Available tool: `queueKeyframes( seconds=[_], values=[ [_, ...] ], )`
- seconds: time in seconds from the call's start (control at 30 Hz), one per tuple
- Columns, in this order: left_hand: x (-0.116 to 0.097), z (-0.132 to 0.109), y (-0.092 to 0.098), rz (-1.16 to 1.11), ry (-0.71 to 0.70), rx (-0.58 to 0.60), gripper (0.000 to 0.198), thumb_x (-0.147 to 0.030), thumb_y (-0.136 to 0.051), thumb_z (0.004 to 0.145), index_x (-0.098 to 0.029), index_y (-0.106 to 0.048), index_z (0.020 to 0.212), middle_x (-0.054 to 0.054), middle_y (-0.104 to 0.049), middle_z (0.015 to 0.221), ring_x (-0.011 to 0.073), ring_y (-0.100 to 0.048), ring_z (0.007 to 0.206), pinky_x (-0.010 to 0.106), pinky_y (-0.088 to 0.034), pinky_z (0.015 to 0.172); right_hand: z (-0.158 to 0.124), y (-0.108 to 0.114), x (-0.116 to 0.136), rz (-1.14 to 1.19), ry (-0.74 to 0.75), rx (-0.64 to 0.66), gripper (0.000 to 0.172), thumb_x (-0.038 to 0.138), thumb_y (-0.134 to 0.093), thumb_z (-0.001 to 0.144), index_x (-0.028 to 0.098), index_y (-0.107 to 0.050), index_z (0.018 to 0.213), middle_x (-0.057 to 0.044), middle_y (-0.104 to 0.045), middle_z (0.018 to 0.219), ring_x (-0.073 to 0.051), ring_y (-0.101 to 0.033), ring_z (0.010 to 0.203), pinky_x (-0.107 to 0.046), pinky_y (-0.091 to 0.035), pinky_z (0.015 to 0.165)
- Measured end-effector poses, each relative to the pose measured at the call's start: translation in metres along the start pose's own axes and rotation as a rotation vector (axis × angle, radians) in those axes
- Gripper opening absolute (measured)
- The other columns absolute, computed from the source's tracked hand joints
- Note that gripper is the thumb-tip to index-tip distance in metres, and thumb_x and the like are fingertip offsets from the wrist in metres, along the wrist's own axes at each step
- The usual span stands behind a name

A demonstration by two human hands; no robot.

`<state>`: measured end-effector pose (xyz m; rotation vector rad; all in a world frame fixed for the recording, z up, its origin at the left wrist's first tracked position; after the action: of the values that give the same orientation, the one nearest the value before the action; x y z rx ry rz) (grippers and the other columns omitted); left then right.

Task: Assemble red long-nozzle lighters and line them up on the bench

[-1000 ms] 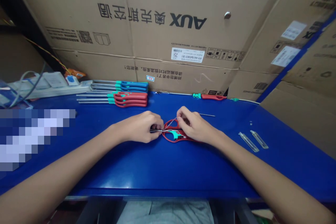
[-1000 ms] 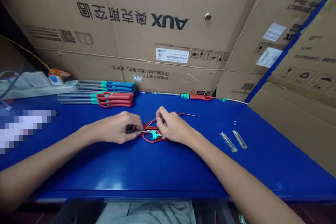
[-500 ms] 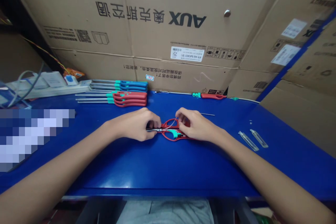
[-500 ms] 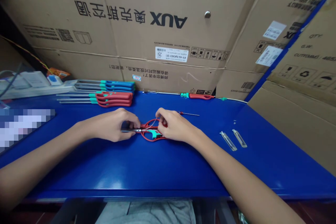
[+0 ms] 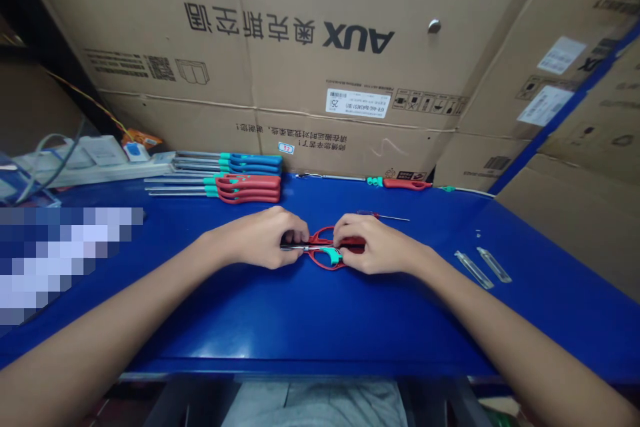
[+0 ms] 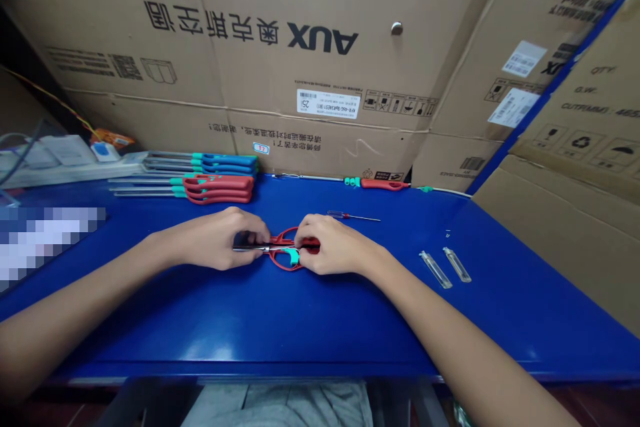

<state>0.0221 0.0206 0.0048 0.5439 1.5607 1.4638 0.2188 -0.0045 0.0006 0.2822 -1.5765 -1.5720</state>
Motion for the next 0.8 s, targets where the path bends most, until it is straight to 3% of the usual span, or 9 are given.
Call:
queueKeyframes(
  seconds=[0.27, 0.8],
  values=[
    [-0.011, 0.003, -0.008, -0.030, -0.080, -0.062, 0.018, -0.018, -0.059, 0.080, -0.017, -0.070, 0.095, 0.005, -0.069, 0.094, 0.0165, -0.064, 0.087, 0.024, -0.048, 0.078, -0.003, -0.001, -0.002, 0.014, -0.019, 0.024, 0.018, 0.022, -0.060, 0.079, 0.017, -0.071, 0.092, -0.009, -0.064, 0.108, -0.021, -0.062, 0.095, -0.035, -0.047, 0.089],
    [-0.012, 0.003, -0.011, -0.024, -0.110, -0.059, 0.021, -0.014, -0.058, 0.079, -0.015, -0.071, 0.095, 0.006, -0.068, 0.094, 0.0170, -0.064, 0.088, 0.024, -0.048, 0.082, 0.001, 0.000, 0.001, 0.089, -0.046, 0.062, 0.017, 0.013, -0.060, 0.075, 0.016, -0.069, 0.090, -0.008, -0.067, 0.099, -0.020, -0.062, 0.093, -0.033, -0.048, 0.086]
  ],
)
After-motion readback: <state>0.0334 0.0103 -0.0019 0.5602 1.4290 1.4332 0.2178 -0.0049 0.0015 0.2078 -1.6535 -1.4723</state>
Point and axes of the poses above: each hand's wrist, its own z-axis towards the middle knuckle, its own y-axis out of the back of the hand, x = y × z, the point moved 3 cm from there along z, towards the middle knuckle
